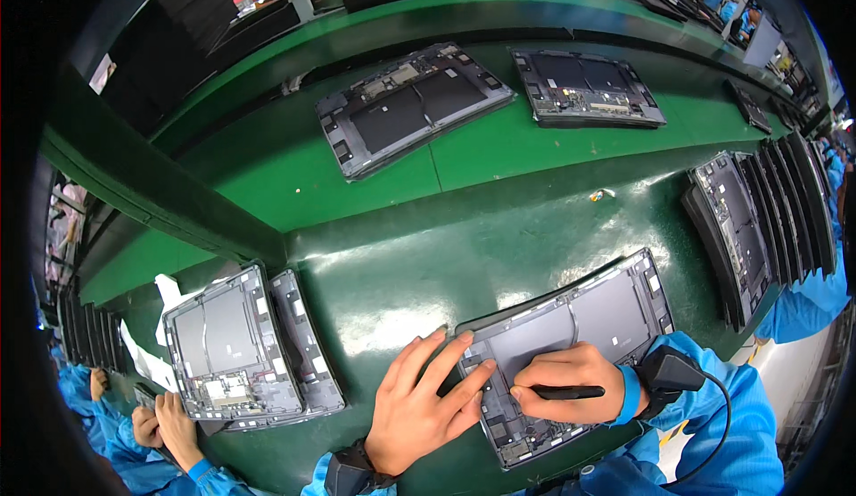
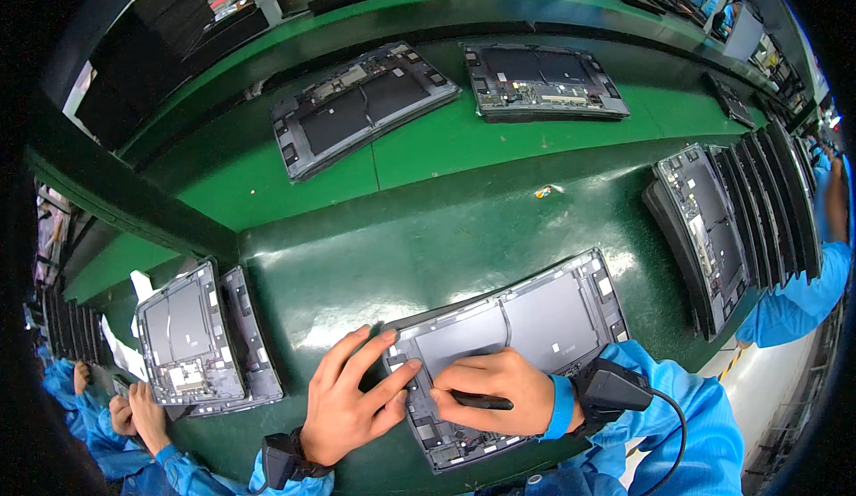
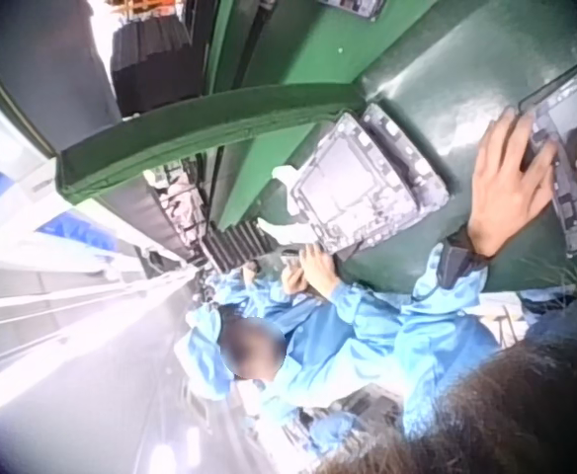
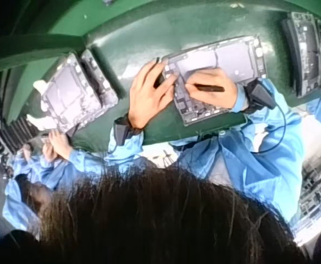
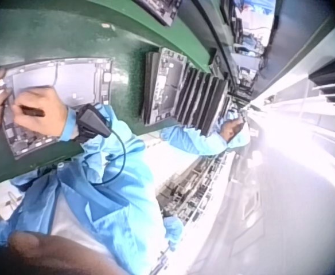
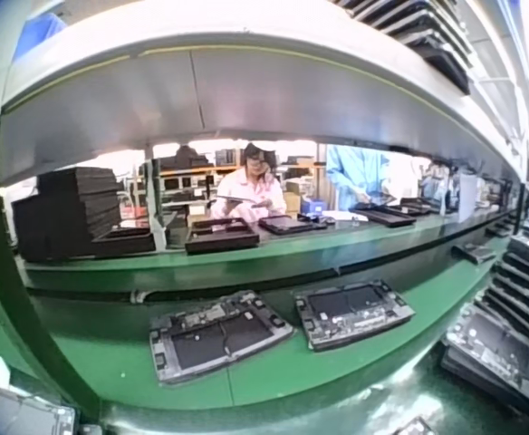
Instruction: Assembling the internal components of an electronic tablet, including connecting ribbon cables using tweezers.
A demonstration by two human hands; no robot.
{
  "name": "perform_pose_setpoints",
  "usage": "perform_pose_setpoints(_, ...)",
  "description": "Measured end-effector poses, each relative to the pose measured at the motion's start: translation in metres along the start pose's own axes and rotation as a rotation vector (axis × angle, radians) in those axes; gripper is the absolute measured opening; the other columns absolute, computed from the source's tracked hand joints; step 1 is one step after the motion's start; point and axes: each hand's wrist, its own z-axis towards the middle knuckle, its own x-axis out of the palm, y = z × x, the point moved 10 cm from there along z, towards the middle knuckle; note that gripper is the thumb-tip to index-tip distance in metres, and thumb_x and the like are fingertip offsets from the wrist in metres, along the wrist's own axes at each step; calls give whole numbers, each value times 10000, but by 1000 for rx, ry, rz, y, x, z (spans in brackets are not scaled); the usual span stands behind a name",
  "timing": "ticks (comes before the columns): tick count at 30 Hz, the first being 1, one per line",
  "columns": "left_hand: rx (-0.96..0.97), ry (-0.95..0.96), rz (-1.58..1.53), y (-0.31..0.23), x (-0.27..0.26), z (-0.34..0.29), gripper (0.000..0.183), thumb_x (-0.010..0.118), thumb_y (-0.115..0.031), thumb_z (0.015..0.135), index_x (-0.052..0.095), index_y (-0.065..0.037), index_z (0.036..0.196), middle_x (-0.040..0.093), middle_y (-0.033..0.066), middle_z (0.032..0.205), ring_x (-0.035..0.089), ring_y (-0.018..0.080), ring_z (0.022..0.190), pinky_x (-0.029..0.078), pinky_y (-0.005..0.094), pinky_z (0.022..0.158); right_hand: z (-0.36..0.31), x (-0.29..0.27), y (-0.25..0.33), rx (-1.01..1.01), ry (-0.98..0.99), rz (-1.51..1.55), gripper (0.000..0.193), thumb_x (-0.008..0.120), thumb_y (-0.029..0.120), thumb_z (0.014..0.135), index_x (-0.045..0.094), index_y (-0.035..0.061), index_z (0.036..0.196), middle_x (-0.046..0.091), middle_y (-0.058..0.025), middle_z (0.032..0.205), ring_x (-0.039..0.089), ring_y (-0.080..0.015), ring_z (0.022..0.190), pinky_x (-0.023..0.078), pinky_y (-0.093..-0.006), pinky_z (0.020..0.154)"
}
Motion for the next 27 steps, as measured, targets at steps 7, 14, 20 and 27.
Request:
perform_pose_setpoints(7,-3,-15,38,-5,-1,2,427,741,-195,745,730,-226,1171,589,68,1354,555,323,1241,520,498,993,-4,2,3,-14,30,-47,81,715,32,858,653,15,907,632,-107,758,607,-276,625,490,-349,578)
perform_pose_setpoints(14,-3,-100,-36,-1,-2,-2,382,767,-171,728,750,-225,1106,623,43,1278,591,314,1227,612,392,805,1,-20,-4,175,-107,73,60,715,60,869,679,25,835,661,-66,675,633,-147,597,504,-295,592)
perform_pose_setpoints(20,-28,-133,-1,-1,-6,2,335,760,-161,707,753,-222,1037,625,34,1275,596,302,1228,601,356,772,33,-38,-13,279,-99,153,104,706,103,888,687,10,844,652,-40,655,556,-79,590,465,-275,558)
perform_pose_setpoints(27,-115,-106,-107,5,-4,9,325,729,-80,678,777,-151,993,622,129,1269,586,360,1221,569,436,927,53,-16,-25,105,68,-27,122,726,152,890,701,41,847,676,-33,637,626,-124,536,466,-272,519)
